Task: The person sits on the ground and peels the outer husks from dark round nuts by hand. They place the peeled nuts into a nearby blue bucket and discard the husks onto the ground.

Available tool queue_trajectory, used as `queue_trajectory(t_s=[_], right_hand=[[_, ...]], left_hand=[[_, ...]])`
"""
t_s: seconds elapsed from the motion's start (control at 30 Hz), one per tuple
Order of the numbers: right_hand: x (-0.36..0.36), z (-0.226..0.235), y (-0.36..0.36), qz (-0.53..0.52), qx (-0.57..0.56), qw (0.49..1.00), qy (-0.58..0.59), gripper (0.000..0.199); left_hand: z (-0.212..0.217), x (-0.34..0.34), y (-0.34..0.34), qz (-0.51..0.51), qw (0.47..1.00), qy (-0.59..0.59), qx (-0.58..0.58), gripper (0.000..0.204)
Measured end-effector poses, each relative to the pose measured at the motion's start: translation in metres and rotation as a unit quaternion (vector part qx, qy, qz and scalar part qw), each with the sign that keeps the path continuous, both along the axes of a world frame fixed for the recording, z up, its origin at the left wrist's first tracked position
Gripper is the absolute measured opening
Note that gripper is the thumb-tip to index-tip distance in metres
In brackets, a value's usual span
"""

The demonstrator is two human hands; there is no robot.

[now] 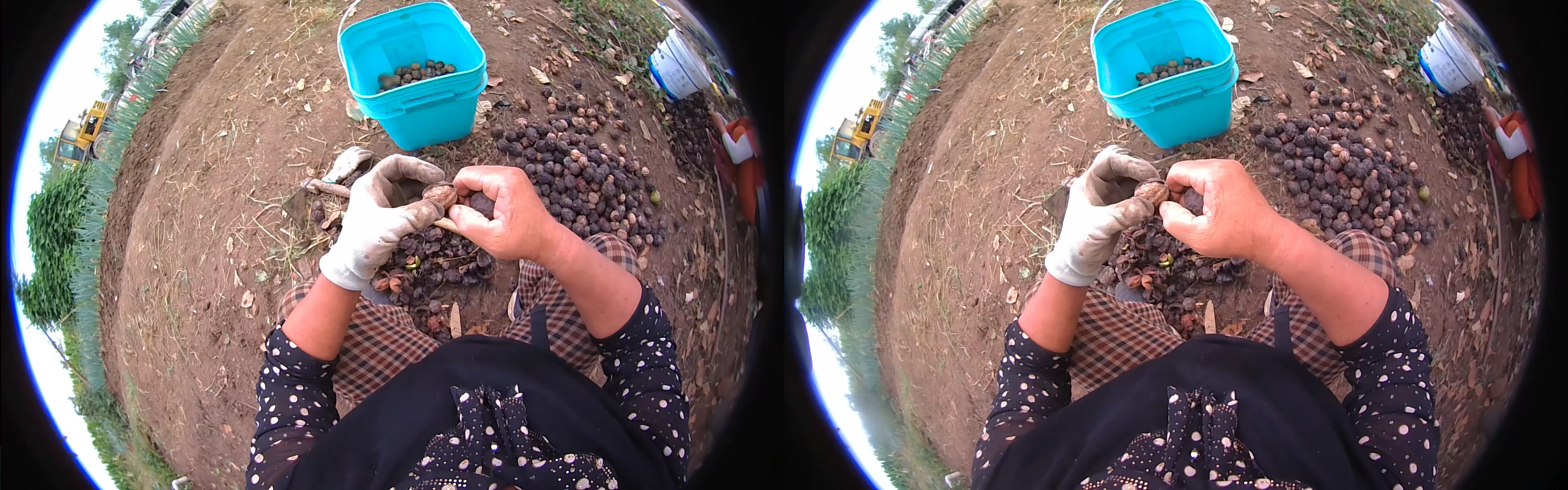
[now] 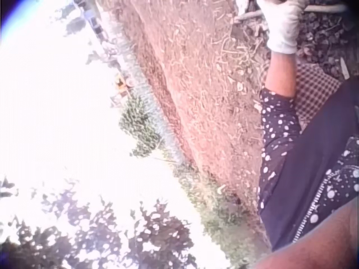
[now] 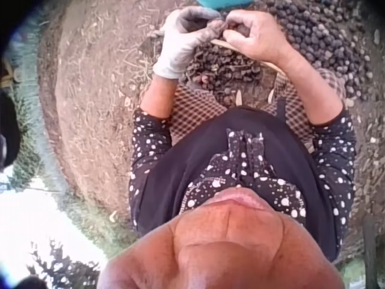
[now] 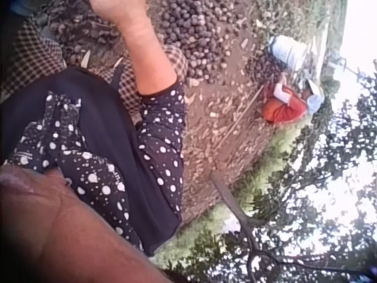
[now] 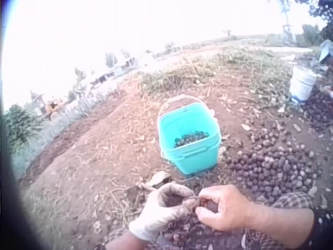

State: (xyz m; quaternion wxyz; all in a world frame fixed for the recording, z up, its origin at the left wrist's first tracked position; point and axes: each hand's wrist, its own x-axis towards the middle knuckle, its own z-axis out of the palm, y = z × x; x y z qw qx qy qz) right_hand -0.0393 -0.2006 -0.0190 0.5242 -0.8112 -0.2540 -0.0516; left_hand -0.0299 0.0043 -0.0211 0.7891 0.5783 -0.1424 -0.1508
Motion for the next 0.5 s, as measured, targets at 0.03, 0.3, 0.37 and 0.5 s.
queue_trajectory(t_s=[0.03, 0.3, 0.37, 0.5], right_hand=[[0.0, 0.001, 0.0, -0.001, -0.011, 1.0, 0.002, 0.012], [0.002, 0.0, -0.003, -0.033, 0.007, 0.999, 0.006, 0.008], [0.002, 0.004, -0.003, -0.059, -0.019, 0.998, 0.032, 0.011], [0.001, 0.007, -0.002, -0.051, 0.0, 0.999, 0.012, 0.017]], left_hand=[[-0.001, 0.001, 0.0, 0.005, 1.0, 0.009, -0.001, 0.045], [-0.002, 0.006, 0.003, -0.03, 0.992, 0.088, -0.086, 0.049], [-0.003, 0.005, 0.004, -0.029, 0.987, 0.089, -0.129, 0.053], [-0.008, 0.007, 0.004, -0.062, 0.98, 0.096, -0.164, 0.064]])
